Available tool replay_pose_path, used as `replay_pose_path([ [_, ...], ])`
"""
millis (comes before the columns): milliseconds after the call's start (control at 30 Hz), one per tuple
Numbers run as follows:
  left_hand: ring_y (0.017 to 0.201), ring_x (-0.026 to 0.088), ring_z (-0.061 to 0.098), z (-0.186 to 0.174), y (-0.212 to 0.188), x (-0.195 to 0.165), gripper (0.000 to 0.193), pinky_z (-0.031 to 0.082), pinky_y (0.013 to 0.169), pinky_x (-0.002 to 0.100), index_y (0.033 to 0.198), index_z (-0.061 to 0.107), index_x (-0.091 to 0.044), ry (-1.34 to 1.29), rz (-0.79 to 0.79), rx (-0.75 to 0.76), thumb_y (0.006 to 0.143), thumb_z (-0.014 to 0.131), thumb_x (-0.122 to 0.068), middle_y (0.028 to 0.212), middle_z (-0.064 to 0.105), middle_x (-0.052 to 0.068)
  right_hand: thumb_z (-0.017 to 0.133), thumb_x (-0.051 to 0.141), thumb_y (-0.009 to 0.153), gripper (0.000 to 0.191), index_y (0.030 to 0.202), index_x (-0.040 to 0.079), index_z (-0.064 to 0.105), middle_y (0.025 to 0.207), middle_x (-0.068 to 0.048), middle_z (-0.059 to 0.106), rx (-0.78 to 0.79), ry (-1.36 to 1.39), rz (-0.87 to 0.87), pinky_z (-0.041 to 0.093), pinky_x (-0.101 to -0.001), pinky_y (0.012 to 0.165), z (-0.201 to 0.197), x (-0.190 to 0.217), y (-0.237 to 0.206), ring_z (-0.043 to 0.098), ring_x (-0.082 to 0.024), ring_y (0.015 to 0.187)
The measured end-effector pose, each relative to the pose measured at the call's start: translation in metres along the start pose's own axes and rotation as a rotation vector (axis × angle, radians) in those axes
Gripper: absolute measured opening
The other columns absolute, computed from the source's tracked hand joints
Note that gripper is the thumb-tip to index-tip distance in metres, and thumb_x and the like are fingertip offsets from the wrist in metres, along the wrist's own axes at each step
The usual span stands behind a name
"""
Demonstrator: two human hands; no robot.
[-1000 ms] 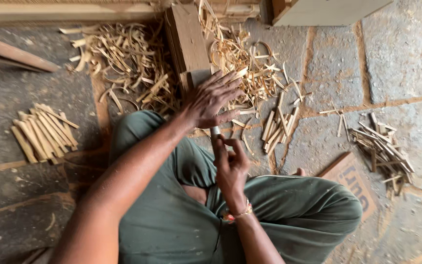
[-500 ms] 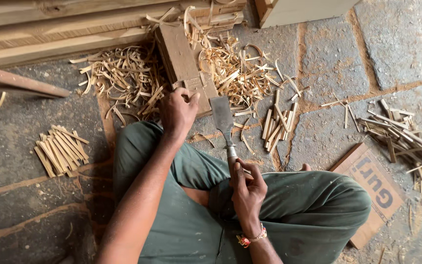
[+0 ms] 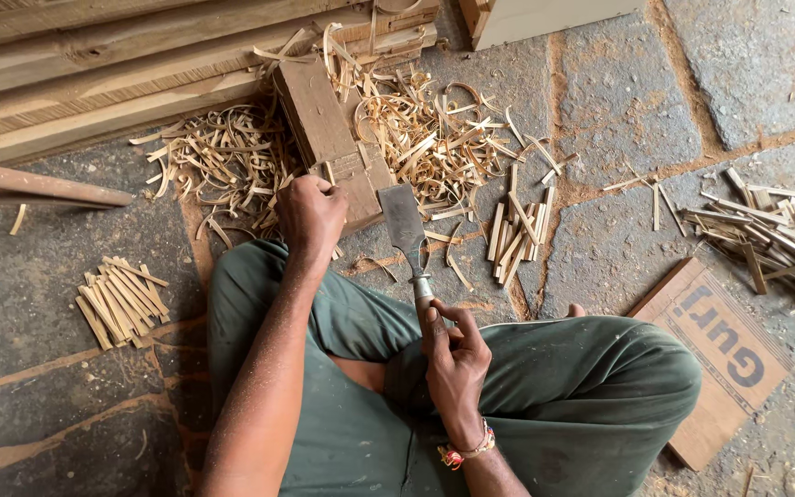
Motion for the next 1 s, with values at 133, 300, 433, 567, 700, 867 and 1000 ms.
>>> replay_pose_path([
  [133, 0.058, 0.023, 0.073, 0.003, 0.001, 0.007, 0.012, 0.060, 0.065, 0.038, 0.082, 0.079, -0.001, -0.204, -0.119, 0.067, 0.084, 0.077, -0.012, 0.066, 0.074, 0.015, 0.068, 0.020, 0.099, 0.022, 0.114, 0.006, 0.074, 0.058, 0.003, 0.057, -0.005, -0.014, -0.001, 0.030, -0.0237, 0.045, 0.000, 0.001, 0.000, 0.044, -0.002, 0.053],
  [300, 0.052, 0.014, 0.072, 0.012, 0.005, 0.024, 0.012, 0.059, 0.044, 0.027, 0.093, 0.076, 0.004, -0.538, -0.248, 0.145, 0.087, 0.076, -0.007, 0.069, 0.074, 0.013, 0.068, 0.021, 0.099, 0.022, 0.115, 0.006, 0.074, 0.058, 0.003, 0.057, -0.008, -0.026, -0.002, 0.029, -0.0238, 0.046, 0.000, 0.001, -0.001, 0.044, -0.002, 0.053],
  [433, 0.052, 0.013, 0.071, 0.014, 0.006, 0.029, 0.011, 0.058, 0.042, 0.024, 0.092, 0.076, 0.005, -0.641, -0.297, 0.170, 0.086, 0.077, -0.004, 0.071, 0.075, 0.014, 0.067, 0.021, 0.100, 0.023, 0.115, 0.005, 0.074, 0.059, 0.003, 0.058, 0.007, -0.021, -0.030, 0.030, -0.0236, 0.047, 0.000, 0.003, -0.001, 0.045, -0.002, 0.054],
  [567, 0.053, 0.014, 0.072, 0.012, 0.005, 0.026, 0.013, 0.061, 0.047, 0.030, 0.093, 0.075, 0.001, -0.504, -0.246, 0.126, 0.089, 0.075, -0.011, 0.071, 0.075, 0.012, 0.067, 0.020, 0.100, 0.023, 0.114, 0.003, 0.074, 0.060, 0.002, 0.061, 0.003, -0.029, -0.058, 0.031, -0.0233, 0.047, -0.004, 0.004, -0.001, 0.047, -0.002, 0.055],
  [700, 0.062, 0.021, 0.068, 0.012, 0.005, 0.013, 0.020, 0.055, 0.066, 0.042, 0.081, 0.077, -0.001, -0.158, -0.047, 0.047, 0.084, 0.085, -0.019, 0.072, 0.075, 0.013, 0.067, 0.021, 0.100, 0.023, 0.114, 0.004, 0.073, 0.060, 0.000, 0.063, -0.001, -0.068, -0.034, 0.031, -0.0233, 0.046, -0.005, 0.002, -0.001, 0.048, -0.002, 0.053],
  [867, 0.063, 0.021, 0.072, 0.029, 0.005, 0.009, 0.012, 0.057, 0.071, 0.039, 0.088, 0.072, -0.005, -0.199, -0.074, 0.138, 0.090, 0.074, -0.017, 0.076, 0.075, 0.012, 0.067, 0.022, 0.099, 0.024, 0.115, 0.005, 0.073, 0.061, -0.001, 0.066, -0.011, -0.091, -0.029, 0.031, -0.0231, 0.044, -0.004, 0.001, -0.001, 0.050, -0.002, 0.051],
  [1000, 0.066, 0.024, 0.071, 0.031, 0.008, 0.003, 0.016, 0.056, 0.071, 0.042, 0.085, 0.072, -0.004, -0.136, -0.060, 0.149, 0.092, 0.075, -0.018, 0.074, 0.074, 0.014, 0.067, 0.022, 0.100, 0.024, 0.115, 0.005, 0.073, 0.063, -0.001, 0.067, -0.006, -0.087, -0.047, 0.033, -0.0226, 0.046, -0.003, 0.002, -0.001, 0.053, -0.002, 0.054],
])
Point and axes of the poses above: each hand's wrist, its own y-axis towards the middle knuckle, its own z-axis out of the palm, x = y × z, the point moved 6 cm from there along y, towards the middle knuckle
